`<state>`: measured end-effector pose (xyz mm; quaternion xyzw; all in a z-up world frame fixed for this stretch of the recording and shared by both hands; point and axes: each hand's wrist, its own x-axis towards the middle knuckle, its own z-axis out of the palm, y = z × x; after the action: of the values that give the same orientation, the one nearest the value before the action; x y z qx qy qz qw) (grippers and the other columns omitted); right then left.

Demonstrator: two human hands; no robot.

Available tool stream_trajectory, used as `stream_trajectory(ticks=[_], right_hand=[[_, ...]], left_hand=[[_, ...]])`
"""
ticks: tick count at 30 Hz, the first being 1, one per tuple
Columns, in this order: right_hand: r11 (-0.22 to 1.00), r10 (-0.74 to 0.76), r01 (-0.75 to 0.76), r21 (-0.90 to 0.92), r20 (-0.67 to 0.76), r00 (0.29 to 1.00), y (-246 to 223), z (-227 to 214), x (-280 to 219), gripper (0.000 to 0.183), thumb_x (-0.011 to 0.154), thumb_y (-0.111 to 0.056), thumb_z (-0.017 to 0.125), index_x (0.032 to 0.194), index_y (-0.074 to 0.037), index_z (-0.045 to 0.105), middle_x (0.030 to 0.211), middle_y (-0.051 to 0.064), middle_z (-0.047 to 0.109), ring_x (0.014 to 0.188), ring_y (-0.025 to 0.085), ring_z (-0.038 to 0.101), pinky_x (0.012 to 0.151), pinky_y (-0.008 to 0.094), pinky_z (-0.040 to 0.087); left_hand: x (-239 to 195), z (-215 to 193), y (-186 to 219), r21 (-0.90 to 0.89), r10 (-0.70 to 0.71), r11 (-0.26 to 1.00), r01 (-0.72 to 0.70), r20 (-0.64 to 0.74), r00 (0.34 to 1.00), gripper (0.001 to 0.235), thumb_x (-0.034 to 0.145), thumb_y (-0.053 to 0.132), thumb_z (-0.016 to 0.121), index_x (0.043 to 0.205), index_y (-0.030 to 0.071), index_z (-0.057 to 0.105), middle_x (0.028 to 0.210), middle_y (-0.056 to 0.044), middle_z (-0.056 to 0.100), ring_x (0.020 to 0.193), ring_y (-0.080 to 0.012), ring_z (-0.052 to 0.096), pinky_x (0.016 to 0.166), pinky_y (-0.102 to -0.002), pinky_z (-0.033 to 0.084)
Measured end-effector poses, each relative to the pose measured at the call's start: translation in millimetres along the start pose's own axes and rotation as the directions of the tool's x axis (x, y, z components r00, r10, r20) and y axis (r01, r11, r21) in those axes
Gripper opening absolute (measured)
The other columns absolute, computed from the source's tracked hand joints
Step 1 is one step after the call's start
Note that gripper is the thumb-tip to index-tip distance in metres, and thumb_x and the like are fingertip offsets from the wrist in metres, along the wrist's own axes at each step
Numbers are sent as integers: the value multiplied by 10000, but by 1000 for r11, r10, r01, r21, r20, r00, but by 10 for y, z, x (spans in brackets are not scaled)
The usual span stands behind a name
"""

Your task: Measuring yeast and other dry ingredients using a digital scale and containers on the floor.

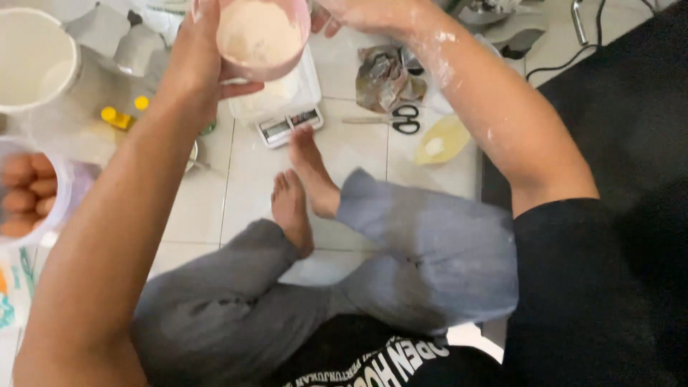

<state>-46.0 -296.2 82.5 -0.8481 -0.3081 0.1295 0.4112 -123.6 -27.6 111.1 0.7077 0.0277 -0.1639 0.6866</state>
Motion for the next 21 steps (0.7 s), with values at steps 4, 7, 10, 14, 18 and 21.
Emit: stream_trajectory(ticks=[4, 7, 10, 14, 18, 21], right_hand=[[994, -100, 101, -29, 42, 994, -999, -31, -590, 417, 1088, -288, 440, 1267, 33, 637, 1116, 128, 699, 925, 187, 669, 795, 298, 601], [977, -211, 213, -30, 63, 976, -1409, -82, -798, 328, 1093, -157, 605, 1325, 75, 611, 1180, 108, 673, 958, 153, 617, 813, 266, 579], [958, -163, 164, -237, 24, 986, -1357, 27, -753, 367, 1002, -158, 701, 1315, 4, 598, 1159, 136, 677, 974, 213, 664, 778, 327, 560], [849, -359, 308, -429, -42, 933, -1113, 119, -518, 156, 988, -9, 721, 1105, 28, 624, 962, 117, 670, 798, 231, 598, 718, 364, 495], [814, -302, 177, -553, -143, 943, -392, 48, -178, 143, 1013, -115, 706, 1037, 9, 641, 909, 143, 635, 748, 293, 561, 693, 426, 454], [867, -191, 43, -496, -252, 949, 498, 1, 57, 149, 927, -90, 726, 972, 0, 616, 855, 120, 638, 735, 260, 565, 686, 388, 459]], left_hand=[[-541, 15, 285, 1, 7, 1000, -7, -59, 998, 757, 754, 609, 442, 1261, 93, 665, 1171, -94, 776, 955, -170, 824, 767, -276, 703], [-718, -53, 393, -53, -75, 996, 68, -126, 989, 563, 876, 435, 476, 1230, 42, 671, 1081, -117, 753, 820, -171, 777, 666, -254, 700], [-630, -142, 262, -94, -102, 991, 94, -75, 992, 577, 863, 466, 504, 1223, 47, 674, 1061, -122, 777, 815, -183, 801, 643, -256, 680], [-354, -273, -82, -5, -4, 1000, 4, -34, 999, 1127, 630, 847, 322, 1519, 157, 374, 1472, -207, 534, 1235, -357, 644, 896, -483, 608], [311, -734, -1176, 491, 345, 843, -218, -185, 920, 674, 1031, 525, 460, 1489, 30, 431, 1487, -165, 526, 1338, -285, 546, 1077, -387, 423], [763, -852, -2239, 601, 244, 794, -95, -171, 955, 508, 974, 347, 650, 1366, 28, 610, 1014, -164, 718, 837, -286, 669, 775, -381, 535]])
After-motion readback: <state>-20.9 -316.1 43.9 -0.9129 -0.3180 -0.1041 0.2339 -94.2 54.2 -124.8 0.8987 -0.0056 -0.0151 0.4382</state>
